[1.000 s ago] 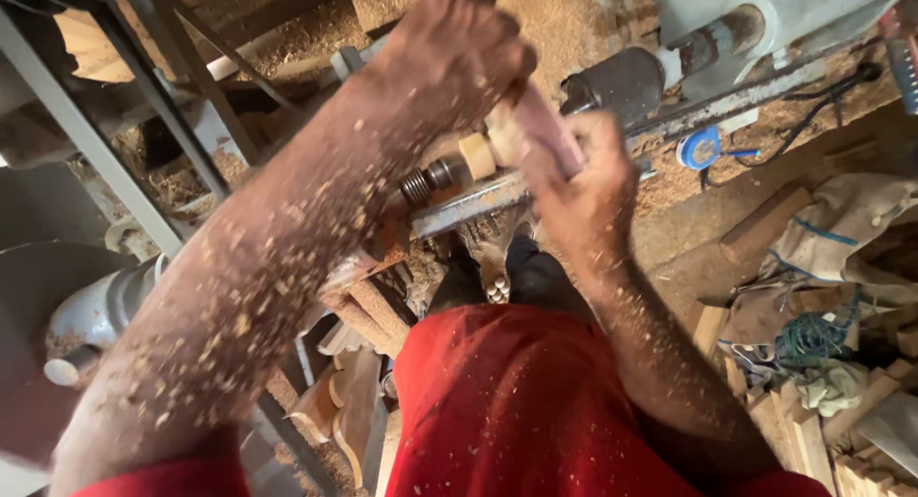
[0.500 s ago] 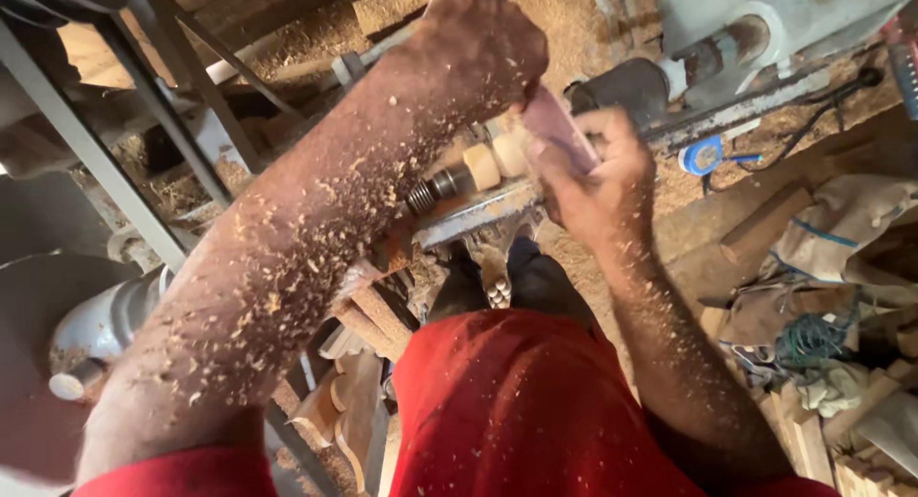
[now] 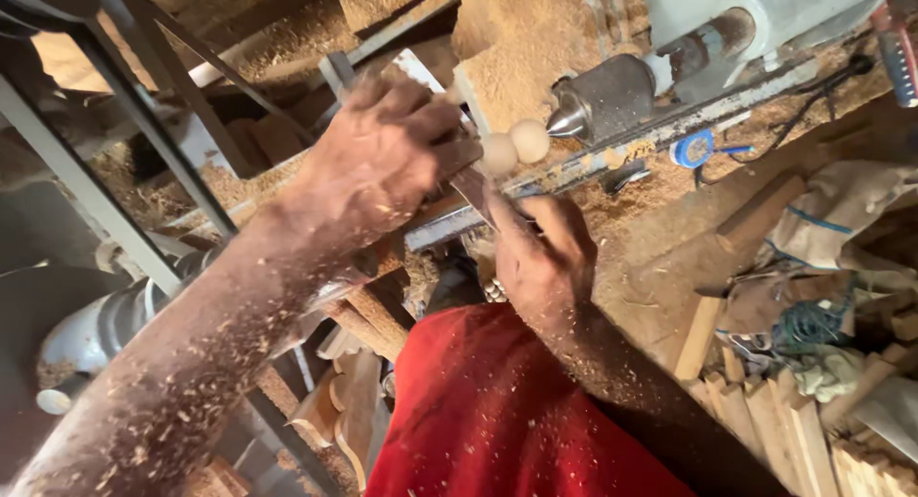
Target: The person shapes a piece of wood on a lathe using a chisel and then sands it with a strip of sandpaper.
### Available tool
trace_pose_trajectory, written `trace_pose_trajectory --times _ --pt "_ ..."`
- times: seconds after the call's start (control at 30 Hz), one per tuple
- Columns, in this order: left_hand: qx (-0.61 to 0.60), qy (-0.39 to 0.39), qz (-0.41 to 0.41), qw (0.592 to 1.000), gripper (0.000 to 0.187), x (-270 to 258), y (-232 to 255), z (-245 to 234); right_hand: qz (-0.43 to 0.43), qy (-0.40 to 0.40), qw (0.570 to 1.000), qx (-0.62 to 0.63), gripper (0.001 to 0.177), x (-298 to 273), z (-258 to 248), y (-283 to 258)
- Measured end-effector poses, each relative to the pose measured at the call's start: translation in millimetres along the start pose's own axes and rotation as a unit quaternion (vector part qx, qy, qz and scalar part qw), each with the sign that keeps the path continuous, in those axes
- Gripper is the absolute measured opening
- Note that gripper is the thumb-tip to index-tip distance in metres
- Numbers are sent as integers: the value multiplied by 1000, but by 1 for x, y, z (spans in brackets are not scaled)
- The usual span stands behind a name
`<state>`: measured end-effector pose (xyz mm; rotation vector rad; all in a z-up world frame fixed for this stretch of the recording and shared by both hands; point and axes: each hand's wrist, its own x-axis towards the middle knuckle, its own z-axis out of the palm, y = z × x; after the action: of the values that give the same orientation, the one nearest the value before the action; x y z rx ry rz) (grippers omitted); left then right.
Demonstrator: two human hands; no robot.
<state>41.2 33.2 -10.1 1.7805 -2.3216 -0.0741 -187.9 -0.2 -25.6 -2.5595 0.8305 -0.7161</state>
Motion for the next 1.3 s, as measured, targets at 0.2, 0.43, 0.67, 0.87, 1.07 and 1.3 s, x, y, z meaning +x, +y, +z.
trace_pose_trajectory --times 0.2,0.43,0.67,0.87,1.07,1.3 --pt "63 -117 -4 991 11 22 -10 -4 111 -6 992 51 17 21 -4 4" --pt "57 -162 -9 985 7 59 -27 5 153 9 985 84 21 43 5 13" --pt "83 -88 -1 993 10 37 -20 9 163 19 984 66 26 25 -4 -4" --pt "64 -116 -2 991 16 55 -36 15 149 35 986 71 29 34 12 7" --pt "48 -255 -11 966 28 73 -40 25 250 -48 940 226 25 49 7 24" --pt "6 -115 -47 992 12 104 -36 66 217 -30 964 148 23 58 -7 31"
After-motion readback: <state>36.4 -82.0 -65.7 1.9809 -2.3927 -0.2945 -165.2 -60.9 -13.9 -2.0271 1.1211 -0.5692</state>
